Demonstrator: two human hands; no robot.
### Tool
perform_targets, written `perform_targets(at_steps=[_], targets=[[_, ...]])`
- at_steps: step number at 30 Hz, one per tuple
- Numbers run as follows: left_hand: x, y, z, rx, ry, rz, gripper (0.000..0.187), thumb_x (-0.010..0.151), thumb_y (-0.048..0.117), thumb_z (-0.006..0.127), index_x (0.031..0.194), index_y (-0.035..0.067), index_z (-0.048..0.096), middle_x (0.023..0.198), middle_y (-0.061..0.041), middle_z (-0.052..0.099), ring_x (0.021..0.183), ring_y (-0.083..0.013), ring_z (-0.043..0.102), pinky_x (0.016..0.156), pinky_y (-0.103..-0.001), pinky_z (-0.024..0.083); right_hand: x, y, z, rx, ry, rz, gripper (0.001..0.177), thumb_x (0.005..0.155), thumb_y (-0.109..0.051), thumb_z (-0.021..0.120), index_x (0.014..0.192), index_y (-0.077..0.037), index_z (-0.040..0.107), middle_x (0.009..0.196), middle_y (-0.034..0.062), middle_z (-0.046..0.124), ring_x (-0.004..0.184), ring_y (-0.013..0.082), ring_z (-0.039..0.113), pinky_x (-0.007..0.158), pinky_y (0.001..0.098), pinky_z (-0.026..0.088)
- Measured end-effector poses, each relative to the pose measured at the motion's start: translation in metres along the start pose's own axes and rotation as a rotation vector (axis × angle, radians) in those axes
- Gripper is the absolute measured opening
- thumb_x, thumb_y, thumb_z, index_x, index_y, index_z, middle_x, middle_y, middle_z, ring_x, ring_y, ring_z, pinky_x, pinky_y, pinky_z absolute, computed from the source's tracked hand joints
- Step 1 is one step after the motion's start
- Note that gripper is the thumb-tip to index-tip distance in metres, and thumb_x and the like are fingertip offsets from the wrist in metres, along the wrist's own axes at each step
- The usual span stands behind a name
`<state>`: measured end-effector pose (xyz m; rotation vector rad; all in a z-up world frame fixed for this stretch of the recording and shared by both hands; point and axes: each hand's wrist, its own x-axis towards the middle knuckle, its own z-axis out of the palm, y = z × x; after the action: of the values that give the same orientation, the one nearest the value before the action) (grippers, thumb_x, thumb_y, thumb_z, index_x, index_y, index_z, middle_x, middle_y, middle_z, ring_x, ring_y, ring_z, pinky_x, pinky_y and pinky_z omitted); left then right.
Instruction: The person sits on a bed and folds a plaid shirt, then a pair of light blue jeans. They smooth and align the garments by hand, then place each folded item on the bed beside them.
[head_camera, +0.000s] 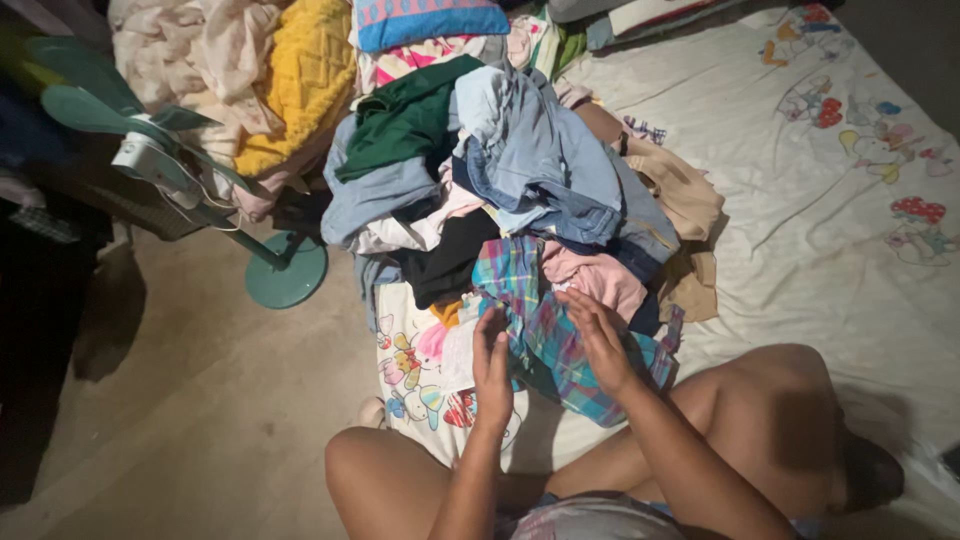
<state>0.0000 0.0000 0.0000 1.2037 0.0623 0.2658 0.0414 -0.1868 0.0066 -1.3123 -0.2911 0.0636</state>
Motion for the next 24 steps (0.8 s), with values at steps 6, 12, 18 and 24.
perform_targets(at_steps=[6,12,18,24], targets=[[0.001,0.008,0.006,0.034,0.027,0.015,0.06,0.102,0.015,0.052,0.157,0.001,0.031,0.16,-0.021,0.039,0.149,-0.0311,0.039,0.121,-0.042,0.03,0.001,-0.001,0.002,0.036,0.024,0.026,0.062,0.109,-0.044,0.037,0.153,0.0,0.037,0.154,0.0197,0.046,0.149,0.029,0.038,0.125,0.0455,0.022],[0.0,0.017,0.011,0.039,0.005,0.035,0.064,0.102,0.014,0.054,0.158,0.002,0.027,0.16,-0.023,0.037,0.148,-0.0331,0.04,0.121,-0.043,0.03,0.002,0.0,0.002,0.054,0.022,0.035,0.062,0.108,-0.043,0.037,0.152,0.0,0.036,0.155,0.02,0.045,0.15,0.029,0.037,0.125,0.045,0.022],[0.0,0.017,0.011,0.065,-0.022,0.018,0.063,0.103,0.016,0.053,0.158,0.001,0.027,0.162,-0.022,0.036,0.151,-0.0331,0.037,0.122,-0.042,0.028,0.004,-0.001,0.003,0.064,0.02,0.045,0.062,0.109,-0.044,0.036,0.151,0.002,0.036,0.156,0.0204,0.045,0.15,0.0297,0.037,0.126,0.0453,0.021],[-0.002,0.015,0.012,0.072,-0.024,0.0,0.063,0.103,0.019,0.051,0.159,0.001,0.027,0.161,-0.023,0.037,0.151,-0.0327,0.036,0.123,-0.042,0.026,0.003,-0.004,0.006,0.059,0.009,0.027,0.062,0.109,-0.044,0.037,0.152,0.001,0.037,0.155,0.0218,0.045,0.149,0.0317,0.038,0.126,0.0464,0.021]])
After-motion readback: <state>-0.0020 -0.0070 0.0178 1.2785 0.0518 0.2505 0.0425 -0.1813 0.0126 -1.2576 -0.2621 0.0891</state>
